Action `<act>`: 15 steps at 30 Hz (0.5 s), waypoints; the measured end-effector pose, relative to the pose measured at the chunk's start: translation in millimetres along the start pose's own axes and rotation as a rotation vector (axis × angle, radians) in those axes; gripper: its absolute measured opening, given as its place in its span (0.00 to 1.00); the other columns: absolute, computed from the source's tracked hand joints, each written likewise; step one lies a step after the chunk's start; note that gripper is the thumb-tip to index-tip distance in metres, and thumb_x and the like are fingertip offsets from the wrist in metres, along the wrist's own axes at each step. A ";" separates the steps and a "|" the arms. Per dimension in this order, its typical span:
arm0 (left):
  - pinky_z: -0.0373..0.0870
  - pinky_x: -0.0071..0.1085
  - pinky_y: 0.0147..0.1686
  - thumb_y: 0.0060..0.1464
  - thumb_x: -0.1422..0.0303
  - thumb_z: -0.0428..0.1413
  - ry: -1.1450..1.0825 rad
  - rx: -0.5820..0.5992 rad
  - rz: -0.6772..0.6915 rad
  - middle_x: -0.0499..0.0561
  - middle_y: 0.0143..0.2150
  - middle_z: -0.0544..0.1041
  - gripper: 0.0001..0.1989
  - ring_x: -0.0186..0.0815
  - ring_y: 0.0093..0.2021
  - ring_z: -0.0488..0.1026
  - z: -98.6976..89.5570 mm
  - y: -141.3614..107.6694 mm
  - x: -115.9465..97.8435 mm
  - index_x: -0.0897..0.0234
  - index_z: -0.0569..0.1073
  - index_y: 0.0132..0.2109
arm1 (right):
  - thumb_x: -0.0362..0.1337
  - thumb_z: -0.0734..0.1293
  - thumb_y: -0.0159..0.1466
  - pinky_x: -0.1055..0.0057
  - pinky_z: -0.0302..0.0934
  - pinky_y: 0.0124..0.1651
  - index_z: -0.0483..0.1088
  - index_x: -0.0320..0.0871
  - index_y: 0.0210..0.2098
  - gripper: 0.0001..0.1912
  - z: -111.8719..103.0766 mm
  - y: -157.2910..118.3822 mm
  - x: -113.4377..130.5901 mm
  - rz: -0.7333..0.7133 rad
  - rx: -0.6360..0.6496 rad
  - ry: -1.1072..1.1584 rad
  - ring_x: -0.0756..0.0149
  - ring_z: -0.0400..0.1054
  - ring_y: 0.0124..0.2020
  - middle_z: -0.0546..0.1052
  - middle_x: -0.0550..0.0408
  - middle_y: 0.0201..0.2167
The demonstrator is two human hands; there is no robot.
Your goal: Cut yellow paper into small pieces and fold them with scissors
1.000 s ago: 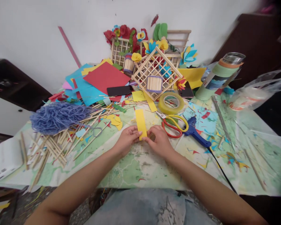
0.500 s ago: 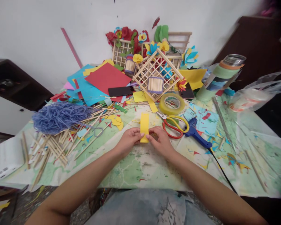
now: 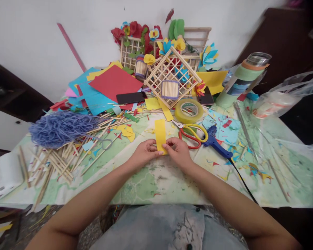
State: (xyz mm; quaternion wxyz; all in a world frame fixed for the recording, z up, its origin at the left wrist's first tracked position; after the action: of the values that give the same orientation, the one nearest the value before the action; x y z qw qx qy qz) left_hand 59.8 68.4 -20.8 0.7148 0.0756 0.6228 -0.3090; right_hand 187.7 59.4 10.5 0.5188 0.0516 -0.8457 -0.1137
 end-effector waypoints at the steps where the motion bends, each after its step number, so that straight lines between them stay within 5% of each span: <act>1: 0.63 0.23 0.26 0.42 0.64 0.64 0.012 -0.005 -0.009 0.49 0.26 0.76 0.21 0.29 0.25 0.70 -0.2 0.6 1.4 0.68 0.68 0.42 | 0.36 0.64 0.57 0.72 0.55 0.29 0.67 0.42 0.24 0.06 0.5 -0.4 -0.5 0.016 0.004 0.002 0.69 0.63 0.26 0.71 0.57 0.22; 9: 0.69 0.30 0.34 0.41 0.63 0.64 -0.018 -0.041 -0.020 0.49 0.26 0.77 0.24 0.33 0.27 0.74 1.3 1.4 1.5 0.67 0.67 0.44 | 0.36 0.63 0.56 0.75 0.53 0.25 0.66 0.42 0.23 0.07 0.9 -1.8 -2.0 0.102 -0.009 0.046 0.72 0.60 0.22 0.69 0.59 0.19; 15: 0.65 0.25 0.27 0.41 0.65 0.64 0.029 -0.058 0.026 0.49 0.28 0.77 0.24 0.31 0.26 0.73 1.4 -1.3 -4.8 0.68 0.67 0.45 | 0.37 0.63 0.56 0.75 0.53 0.24 0.65 0.42 0.23 0.07 0.1 -0.2 -4.8 0.123 -0.022 0.069 0.72 0.59 0.21 0.69 0.59 0.20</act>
State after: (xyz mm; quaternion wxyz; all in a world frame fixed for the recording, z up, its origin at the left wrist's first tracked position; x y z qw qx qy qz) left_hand 60.2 68.4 -15.7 0.7114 0.0674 0.6409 -0.2803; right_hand 189.9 60.2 6.2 0.5542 -0.0023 -0.8276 -0.0891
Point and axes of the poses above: each hand's wrist, its own y-axis towards the middle knuckle, its own z-axis out of the palm, x = y × z, the point moved 7 cm from there along y, towards the middle knuckle
